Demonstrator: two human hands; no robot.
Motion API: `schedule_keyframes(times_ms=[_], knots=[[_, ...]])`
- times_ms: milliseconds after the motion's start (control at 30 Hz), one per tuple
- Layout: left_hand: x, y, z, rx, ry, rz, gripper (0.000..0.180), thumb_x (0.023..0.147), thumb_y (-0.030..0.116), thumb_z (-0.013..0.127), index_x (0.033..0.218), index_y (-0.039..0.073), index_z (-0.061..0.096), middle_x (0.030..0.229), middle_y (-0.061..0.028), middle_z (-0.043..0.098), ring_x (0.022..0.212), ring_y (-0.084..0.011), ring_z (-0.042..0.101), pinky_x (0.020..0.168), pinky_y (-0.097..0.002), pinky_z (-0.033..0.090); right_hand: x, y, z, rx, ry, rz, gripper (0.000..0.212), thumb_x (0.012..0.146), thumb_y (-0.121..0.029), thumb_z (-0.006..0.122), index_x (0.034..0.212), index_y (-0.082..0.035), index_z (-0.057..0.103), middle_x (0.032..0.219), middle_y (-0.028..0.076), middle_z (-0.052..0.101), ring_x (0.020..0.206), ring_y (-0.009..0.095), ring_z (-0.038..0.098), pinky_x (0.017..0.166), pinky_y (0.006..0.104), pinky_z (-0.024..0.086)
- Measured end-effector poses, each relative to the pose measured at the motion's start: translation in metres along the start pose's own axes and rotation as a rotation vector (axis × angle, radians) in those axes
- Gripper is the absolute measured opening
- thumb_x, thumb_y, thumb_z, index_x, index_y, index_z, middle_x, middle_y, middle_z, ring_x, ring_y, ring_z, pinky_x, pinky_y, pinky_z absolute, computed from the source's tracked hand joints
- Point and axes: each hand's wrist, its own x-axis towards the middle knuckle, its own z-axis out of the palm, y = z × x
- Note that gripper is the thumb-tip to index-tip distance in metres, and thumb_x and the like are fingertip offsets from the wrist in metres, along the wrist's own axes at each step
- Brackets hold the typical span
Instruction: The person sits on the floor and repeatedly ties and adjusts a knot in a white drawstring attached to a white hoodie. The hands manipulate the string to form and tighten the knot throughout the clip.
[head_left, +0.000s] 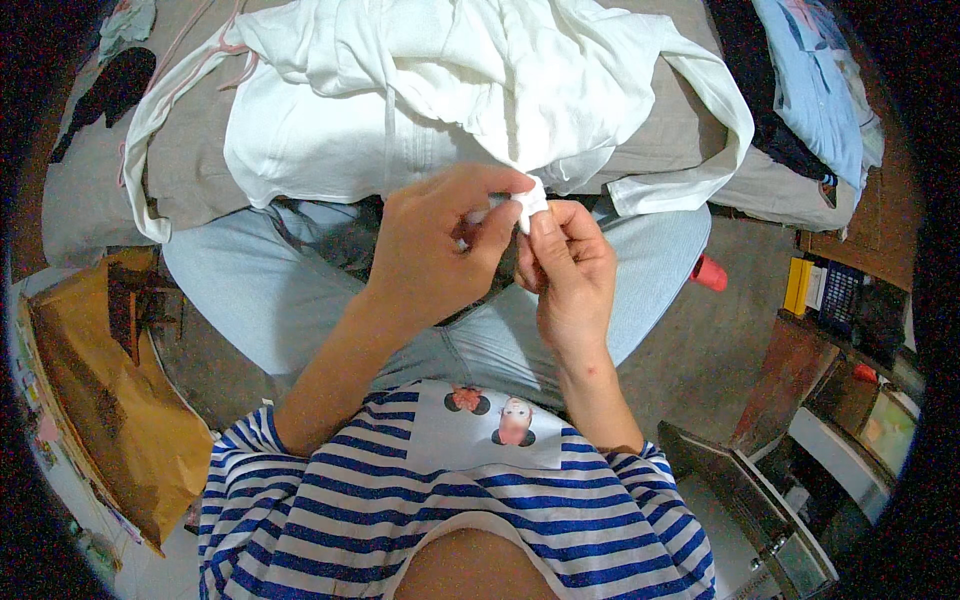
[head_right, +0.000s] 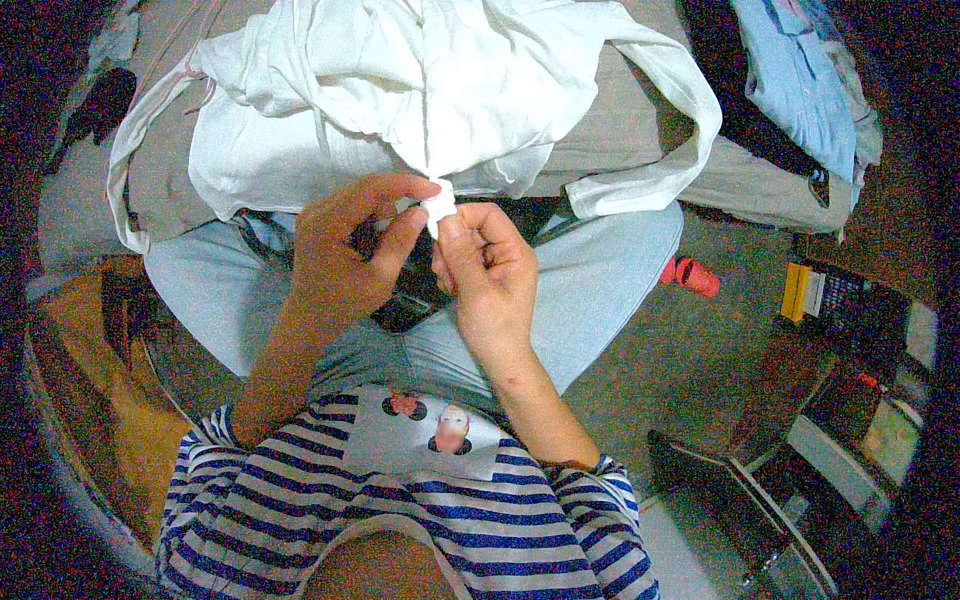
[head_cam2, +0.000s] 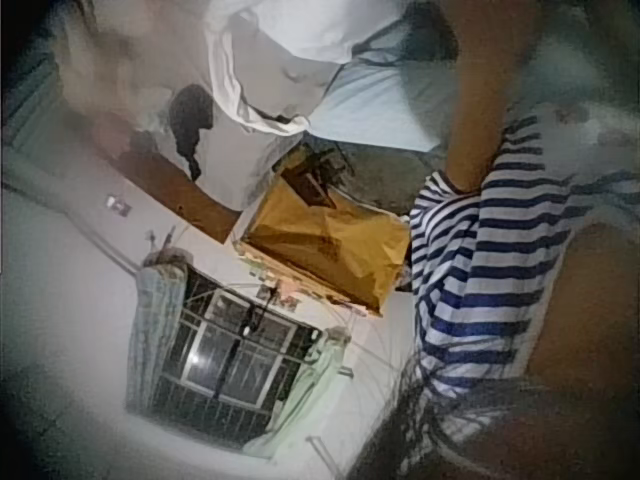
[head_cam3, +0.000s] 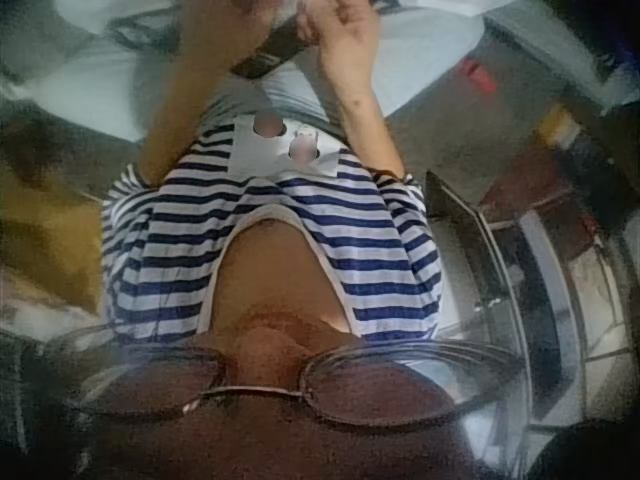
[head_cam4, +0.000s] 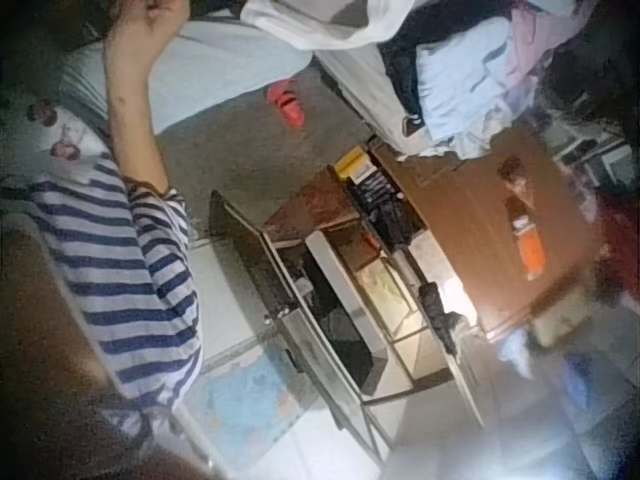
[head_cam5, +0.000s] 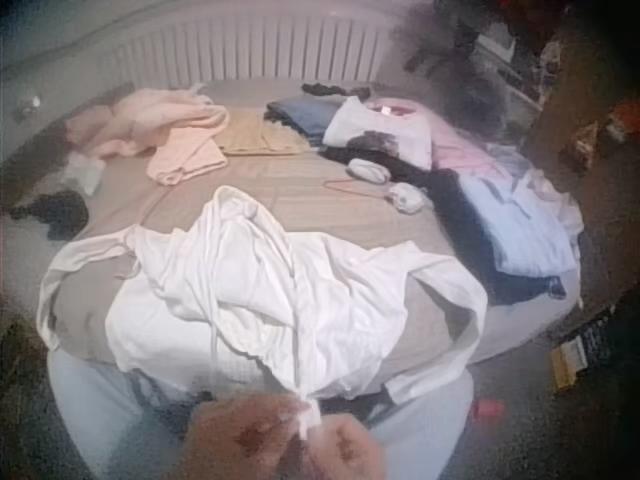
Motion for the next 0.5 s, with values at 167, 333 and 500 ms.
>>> schedule_keyframes(times_ms=[167, 333, 500], knots=[[0.001, 0.006, -0.001, 0.005, 0.033, -0.048, 0.015, 0.074, 0.006, 0.059, 0.089, 0.006, 0.060, 0.067, -0.0078, 0.058, 0.047, -0.0160, 0.053, 0.043, -0.0246, 0.041, 0.001, 0.000, 0.004, -0.080, 0.061, -0.055, 0.015, 0.088, -0.018, 0.049, 0.083, -0.004, 0.051, 0.059, -0.002, 0.047, 0.048, 0.004, 0.038, 0.044, 0.0173, 0.030], [0.001, -0.002, 0.002, 0.085, 0.115, 0.065, 0.012, 0.075, 0.009, 0.061, 0.086, 0.005, 0.060, 0.066, -0.0087, 0.059, 0.051, -0.0166, 0.057, 0.044, -0.0243, 0.042, 0.003, 0.007, 0.001, -0.092, 0.039, -0.180, 0.013, 0.087, -0.014, 0.051, 0.079, -0.004, 0.052, 0.069, 0.000, 0.050, 0.053, 0.004, 0.041, 0.047, 0.0175, 0.032], [-0.001, 0.000, 0.004, -0.282, 0.047, -0.412, 0.014, 0.076, 0.015, 0.063, 0.080, 0.001, 0.063, 0.066, -0.0037, 0.060, 0.055, -0.0082, 0.053, 0.049, -0.0202, 0.040, 0.003, 0.012, -0.006, -0.245, 0.055, -0.298, 0.010, 0.084, -0.010, 0.054, 0.077, -0.002, 0.053, 0.083, 0.002, 0.052, 0.061, 0.003, 0.041, 0.052, 0.0169, 0.033]])
